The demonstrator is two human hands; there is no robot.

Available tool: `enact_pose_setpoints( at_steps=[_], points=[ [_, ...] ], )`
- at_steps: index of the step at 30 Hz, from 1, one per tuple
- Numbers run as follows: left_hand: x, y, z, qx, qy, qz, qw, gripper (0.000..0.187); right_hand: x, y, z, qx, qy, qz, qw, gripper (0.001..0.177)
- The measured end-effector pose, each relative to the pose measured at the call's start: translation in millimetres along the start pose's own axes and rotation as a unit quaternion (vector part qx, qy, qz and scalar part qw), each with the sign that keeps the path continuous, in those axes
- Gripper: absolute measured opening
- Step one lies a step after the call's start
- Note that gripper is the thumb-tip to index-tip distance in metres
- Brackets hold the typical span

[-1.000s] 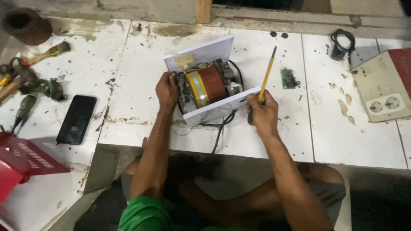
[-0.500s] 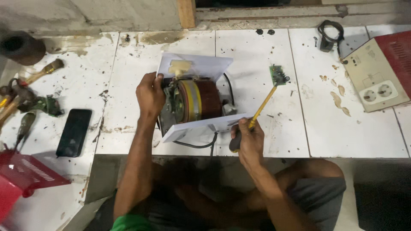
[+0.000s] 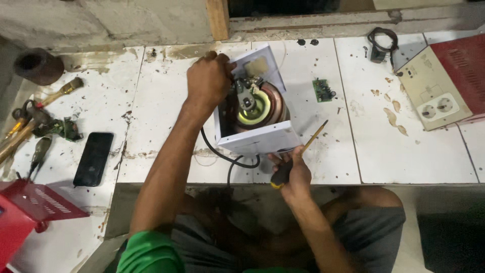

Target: The person sits on the floor and uses a screwdriver to work on the internal components of a white electrical device, which appears to be a transformer or motor. They manipulate wires and adjust parts inside the casing.

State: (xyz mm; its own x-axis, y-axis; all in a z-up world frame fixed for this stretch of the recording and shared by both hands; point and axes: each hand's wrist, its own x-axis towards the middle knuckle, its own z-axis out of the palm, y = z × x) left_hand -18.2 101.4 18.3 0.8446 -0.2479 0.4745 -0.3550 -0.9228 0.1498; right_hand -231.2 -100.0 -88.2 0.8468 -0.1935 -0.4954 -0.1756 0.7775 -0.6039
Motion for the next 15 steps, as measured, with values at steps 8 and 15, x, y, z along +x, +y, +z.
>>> enact_pose_setpoints(
  at_steps=[8,15],
  points=[
    [25,33,22,-0.039,-0.011,0.037,0.998,0.024,7,-2,-7,0.048,0.091,0.074,0.992,0.048],
    [34,32,16,-0.078,-0.043,0.11,0.99,0.019,-4,3,-21,0.061,0.027,0.084,0.994,0.043]
  ],
)
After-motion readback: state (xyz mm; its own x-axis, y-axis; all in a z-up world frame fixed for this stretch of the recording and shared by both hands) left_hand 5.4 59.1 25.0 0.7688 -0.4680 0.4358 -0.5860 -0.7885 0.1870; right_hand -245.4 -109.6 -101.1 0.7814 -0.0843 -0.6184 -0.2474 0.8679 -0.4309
